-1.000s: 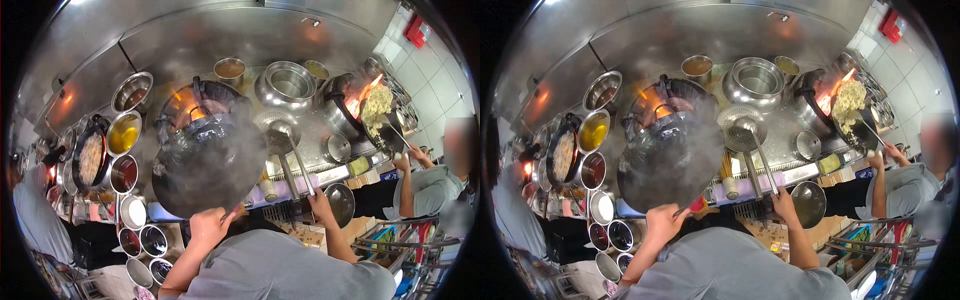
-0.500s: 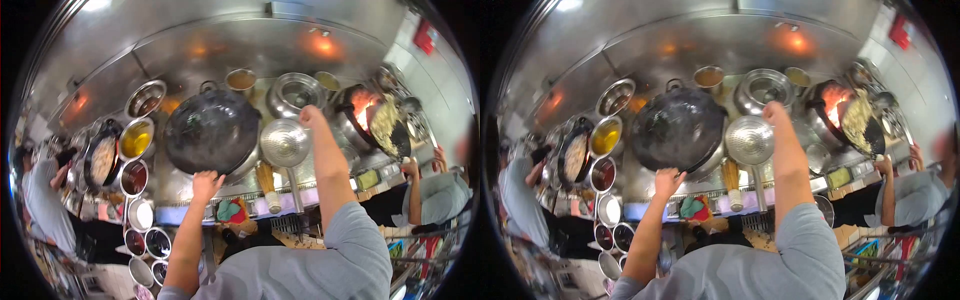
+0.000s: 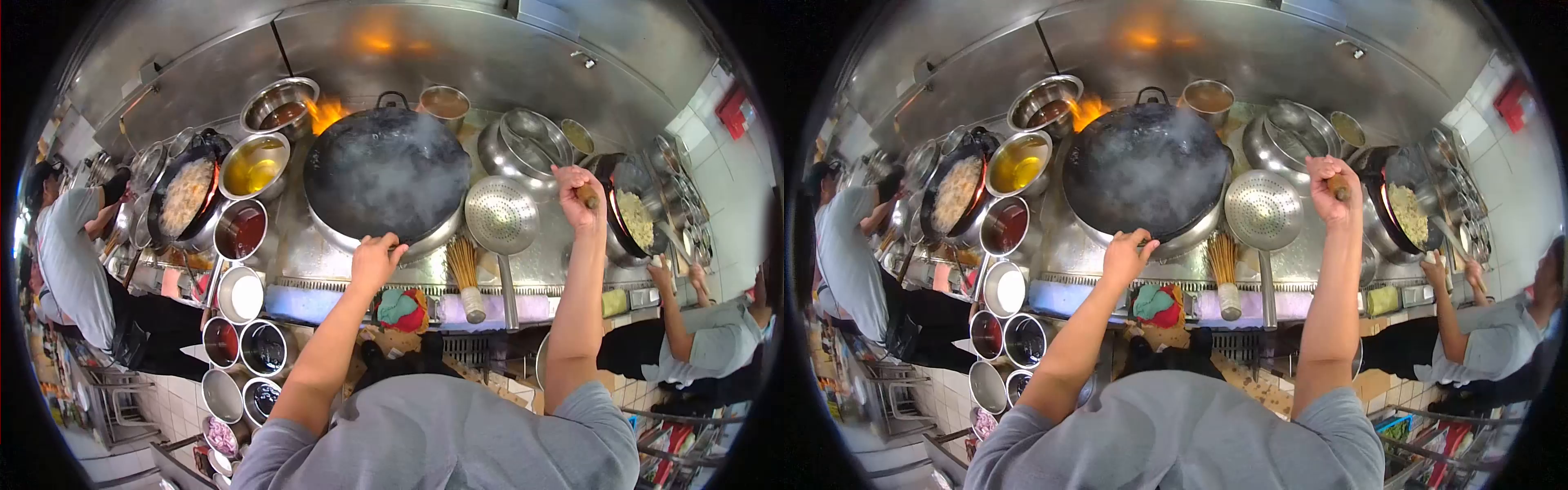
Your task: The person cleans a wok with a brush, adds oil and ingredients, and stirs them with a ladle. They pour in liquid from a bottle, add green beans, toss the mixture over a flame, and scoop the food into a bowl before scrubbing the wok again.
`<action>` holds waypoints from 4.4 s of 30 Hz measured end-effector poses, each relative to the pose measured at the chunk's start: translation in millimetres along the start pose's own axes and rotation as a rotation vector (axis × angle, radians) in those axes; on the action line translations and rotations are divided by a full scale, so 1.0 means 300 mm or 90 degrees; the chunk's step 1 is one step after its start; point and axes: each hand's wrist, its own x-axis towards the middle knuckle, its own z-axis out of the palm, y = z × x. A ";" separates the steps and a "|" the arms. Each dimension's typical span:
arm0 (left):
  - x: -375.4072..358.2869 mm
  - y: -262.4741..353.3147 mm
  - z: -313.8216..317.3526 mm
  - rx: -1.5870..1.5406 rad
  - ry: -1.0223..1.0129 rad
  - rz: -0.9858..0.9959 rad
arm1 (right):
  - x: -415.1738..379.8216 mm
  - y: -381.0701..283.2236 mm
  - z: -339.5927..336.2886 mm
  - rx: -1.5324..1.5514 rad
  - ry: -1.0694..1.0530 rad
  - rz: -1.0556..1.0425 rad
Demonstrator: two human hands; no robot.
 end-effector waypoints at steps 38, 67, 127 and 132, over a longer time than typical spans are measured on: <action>0.007 -0.045 0.022 0.003 0.060 0.094 | 0.038 0.702 -0.390 -0.878 0.164 0.114; 0.002 -0.141 0.035 0.046 -0.142 0.032 | -0.222 0.618 -0.764 -1.675 0.487 -0.125; 0.005 -0.083 -0.022 -0.023 -0.027 0.081 | 0.450 0.475 -0.223 -2.048 -0.085 -0.027; 0.008 -0.118 -0.001 -0.060 -0.052 0.112 | 0.748 0.720 -0.283 -1.866 0.076 -0.308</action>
